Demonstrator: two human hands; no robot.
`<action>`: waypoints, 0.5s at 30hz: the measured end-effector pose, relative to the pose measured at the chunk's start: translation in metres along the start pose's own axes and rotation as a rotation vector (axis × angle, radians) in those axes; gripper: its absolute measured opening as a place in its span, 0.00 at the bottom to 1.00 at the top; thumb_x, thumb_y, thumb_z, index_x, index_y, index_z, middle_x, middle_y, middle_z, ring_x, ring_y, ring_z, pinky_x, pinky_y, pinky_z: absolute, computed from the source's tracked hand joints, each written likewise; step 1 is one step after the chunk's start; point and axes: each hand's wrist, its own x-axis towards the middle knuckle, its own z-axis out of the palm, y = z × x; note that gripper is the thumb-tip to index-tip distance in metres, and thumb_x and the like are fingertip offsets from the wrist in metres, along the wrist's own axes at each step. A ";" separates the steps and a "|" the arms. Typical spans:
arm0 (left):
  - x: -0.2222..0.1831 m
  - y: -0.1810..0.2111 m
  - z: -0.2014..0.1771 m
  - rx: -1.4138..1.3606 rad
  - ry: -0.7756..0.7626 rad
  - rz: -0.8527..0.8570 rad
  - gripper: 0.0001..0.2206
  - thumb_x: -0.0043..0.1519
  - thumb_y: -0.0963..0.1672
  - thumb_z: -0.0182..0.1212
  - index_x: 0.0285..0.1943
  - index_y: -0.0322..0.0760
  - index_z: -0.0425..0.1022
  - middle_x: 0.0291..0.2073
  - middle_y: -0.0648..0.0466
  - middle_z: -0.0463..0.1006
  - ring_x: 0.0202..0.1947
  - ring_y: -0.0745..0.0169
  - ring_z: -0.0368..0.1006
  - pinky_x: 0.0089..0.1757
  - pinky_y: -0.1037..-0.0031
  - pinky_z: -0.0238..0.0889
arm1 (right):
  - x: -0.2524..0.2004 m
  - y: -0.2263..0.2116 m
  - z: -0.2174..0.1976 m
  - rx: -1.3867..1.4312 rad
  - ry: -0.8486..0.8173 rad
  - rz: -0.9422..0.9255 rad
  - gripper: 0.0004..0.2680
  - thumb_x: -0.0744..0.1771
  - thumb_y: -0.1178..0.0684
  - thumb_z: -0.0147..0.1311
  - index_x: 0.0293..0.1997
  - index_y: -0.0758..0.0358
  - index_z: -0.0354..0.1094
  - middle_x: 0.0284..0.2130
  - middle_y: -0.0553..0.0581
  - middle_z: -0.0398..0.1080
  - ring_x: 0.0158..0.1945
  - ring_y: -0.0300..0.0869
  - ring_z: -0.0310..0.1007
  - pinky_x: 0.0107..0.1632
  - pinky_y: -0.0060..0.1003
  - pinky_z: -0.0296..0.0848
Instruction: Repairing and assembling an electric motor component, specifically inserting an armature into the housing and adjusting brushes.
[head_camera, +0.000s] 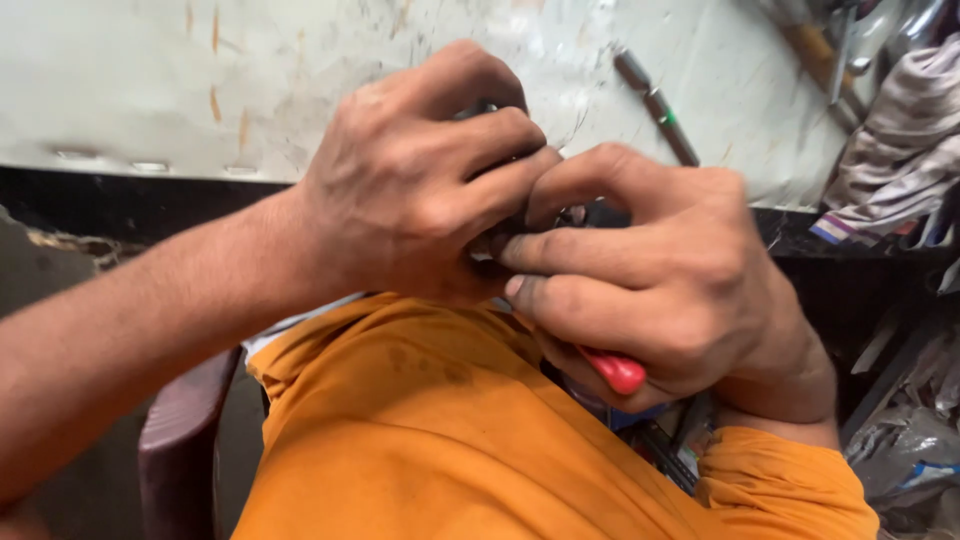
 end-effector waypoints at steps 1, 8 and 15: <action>0.002 0.001 -0.006 0.008 -0.023 -0.015 0.20 0.53 0.46 0.65 0.53 0.33 0.79 0.47 0.52 0.76 0.55 0.52 0.69 0.52 0.65 0.61 | 0.001 0.000 -0.002 0.038 -0.024 0.009 0.05 0.57 0.57 0.65 0.28 0.63 0.74 0.30 0.55 0.77 0.38 0.52 0.78 0.31 0.39 0.75; -0.019 0.015 -0.049 0.081 -0.228 -0.456 0.37 0.50 0.54 0.73 0.63 0.25 0.71 0.67 0.34 0.67 0.71 0.31 0.56 0.69 0.40 0.35 | 0.007 0.009 -0.012 0.168 -0.030 -0.031 0.06 0.57 0.57 0.62 0.30 0.68 0.73 0.31 0.59 0.77 0.36 0.54 0.78 0.31 0.39 0.77; -0.015 0.009 -0.048 0.083 -0.346 -0.364 0.29 0.52 0.50 0.75 0.59 0.28 0.77 0.63 0.47 0.75 0.68 0.48 0.65 0.69 0.47 0.43 | -0.019 0.019 -0.001 0.224 0.010 -0.043 0.06 0.59 0.59 0.64 0.34 0.67 0.74 0.36 0.61 0.78 0.37 0.54 0.77 0.36 0.41 0.78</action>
